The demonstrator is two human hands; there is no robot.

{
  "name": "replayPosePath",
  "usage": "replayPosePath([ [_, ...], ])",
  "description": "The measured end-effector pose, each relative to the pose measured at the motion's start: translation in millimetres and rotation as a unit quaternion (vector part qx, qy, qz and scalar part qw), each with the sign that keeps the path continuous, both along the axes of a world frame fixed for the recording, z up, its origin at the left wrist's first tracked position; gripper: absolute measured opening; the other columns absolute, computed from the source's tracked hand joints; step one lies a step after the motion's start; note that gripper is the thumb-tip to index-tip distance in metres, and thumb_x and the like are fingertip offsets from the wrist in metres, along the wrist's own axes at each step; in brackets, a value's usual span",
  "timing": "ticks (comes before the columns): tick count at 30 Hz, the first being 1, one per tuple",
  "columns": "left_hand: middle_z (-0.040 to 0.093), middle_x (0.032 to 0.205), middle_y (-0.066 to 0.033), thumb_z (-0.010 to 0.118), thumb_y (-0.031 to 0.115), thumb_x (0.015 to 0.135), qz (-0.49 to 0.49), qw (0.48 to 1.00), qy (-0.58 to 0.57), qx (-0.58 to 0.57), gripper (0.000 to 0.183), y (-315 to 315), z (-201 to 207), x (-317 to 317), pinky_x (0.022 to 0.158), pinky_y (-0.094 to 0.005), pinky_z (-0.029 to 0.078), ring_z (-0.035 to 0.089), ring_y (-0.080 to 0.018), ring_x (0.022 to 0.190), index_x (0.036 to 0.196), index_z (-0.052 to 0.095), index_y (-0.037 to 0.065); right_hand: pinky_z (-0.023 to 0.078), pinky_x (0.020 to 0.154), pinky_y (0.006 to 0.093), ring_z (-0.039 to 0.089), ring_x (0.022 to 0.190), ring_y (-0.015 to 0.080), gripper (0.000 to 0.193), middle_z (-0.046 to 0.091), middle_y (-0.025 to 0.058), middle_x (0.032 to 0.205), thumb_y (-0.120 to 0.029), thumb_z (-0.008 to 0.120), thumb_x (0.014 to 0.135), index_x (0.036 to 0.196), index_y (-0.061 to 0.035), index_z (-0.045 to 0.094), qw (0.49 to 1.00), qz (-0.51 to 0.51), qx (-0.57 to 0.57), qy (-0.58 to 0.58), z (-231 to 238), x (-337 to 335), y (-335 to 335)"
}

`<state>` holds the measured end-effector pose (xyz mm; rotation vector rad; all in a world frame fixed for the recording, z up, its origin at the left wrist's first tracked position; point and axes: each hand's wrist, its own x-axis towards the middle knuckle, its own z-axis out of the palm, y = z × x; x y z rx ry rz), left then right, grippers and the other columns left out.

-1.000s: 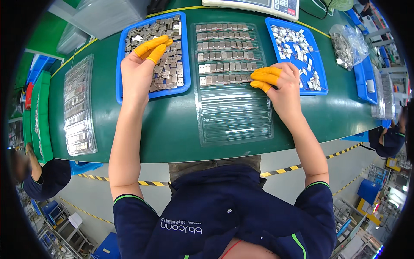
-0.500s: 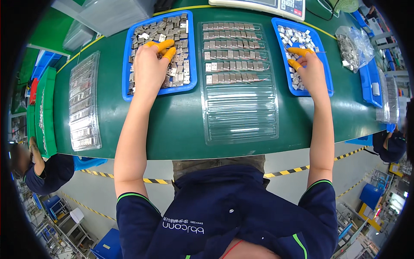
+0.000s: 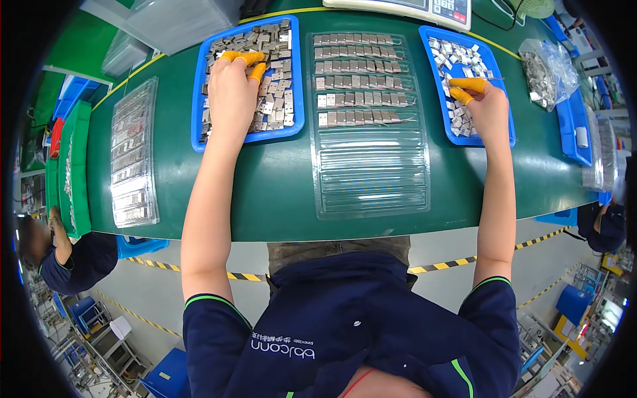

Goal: The person picks small metallic rectangular components from a blue tray and places them into a clear plastic tray with compartments. They also pick small white rectangular components from another blue tray and place them into the same clear plastic tray. The person wears yellow finger cots and works at a green table in a factory setting.

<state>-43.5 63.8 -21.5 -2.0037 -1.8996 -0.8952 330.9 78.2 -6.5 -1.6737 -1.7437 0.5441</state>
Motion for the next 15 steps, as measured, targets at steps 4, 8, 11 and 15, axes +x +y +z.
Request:
replayPosePath([
  [4,0.061,0.088,-0.0184,0.061,0.004,0.075,0.048,0.997,0.025,-0.055,0.013,2.3,0.3,-2.1,0.074,-0.0403,0.048,0.06,-0.0331,0.082,0.085,0.063,-0.004,0.05,0.068,0.0245,0.065,0.074,0.0137,0.016,0.068,0.0081,0.084,-0.005,0.068,0.076,0.091,-0.0005,0.069,0.998,-0.003,0.034,0.059,3.1,3.0,-0.8],
  [8,0.062,0.09,-0.0187,0.06,0.002,0.074,0.032,0.997,-0.016,-0.069,0.012,-0.2,3.6,-0.7,0.073,-0.04,0.048,0.061,-0.0331,0.08,0.085,0.062,-0.004,0.05,0.07,0.0237,0.066,0.077,0.0169,0.024,0.066,0.0101,0.092,-0.003,0.065,0.08,0.104,-0.0003,0.064,0.978,-0.031,0.049,0.201,2.9,5.2,4.3],
  [11,0.062,0.085,-0.02,0.061,0.003,0.074,0.032,0.998,0.002,-0.06,0.012,-2.3,4.0,0.6,0.071,-0.0411,0.049,0.061,-0.0344,0.076,0.083,0.063,-0.004,0.05,0.072,0.0234,0.066,0.079,0.018,0.029,0.064,0.0121,0.096,-0.003,0.067,0.08,0.108,0.0016,0.062,0.962,-0.05,0.05,0.264,4.5,3.9,4.4],
  [15,0.062,0.086,-0.0199,0.061,0.004,0.076,0.055,0.995,0.068,-0.038,0.012,-6.8,7.8,2.6,0.069,-0.0398,0.049,0.062,-0.033,0.074,0.085,0.063,-0.004,0.05,0.073,0.0232,0.065,0.08,0.016,0.033,0.065,0.0132,0.096,-0.006,0.072,0.075,0.105,0.0026,0.063,0.97,-0.066,0.042,0.231,4.9,3.8,4.6],
])
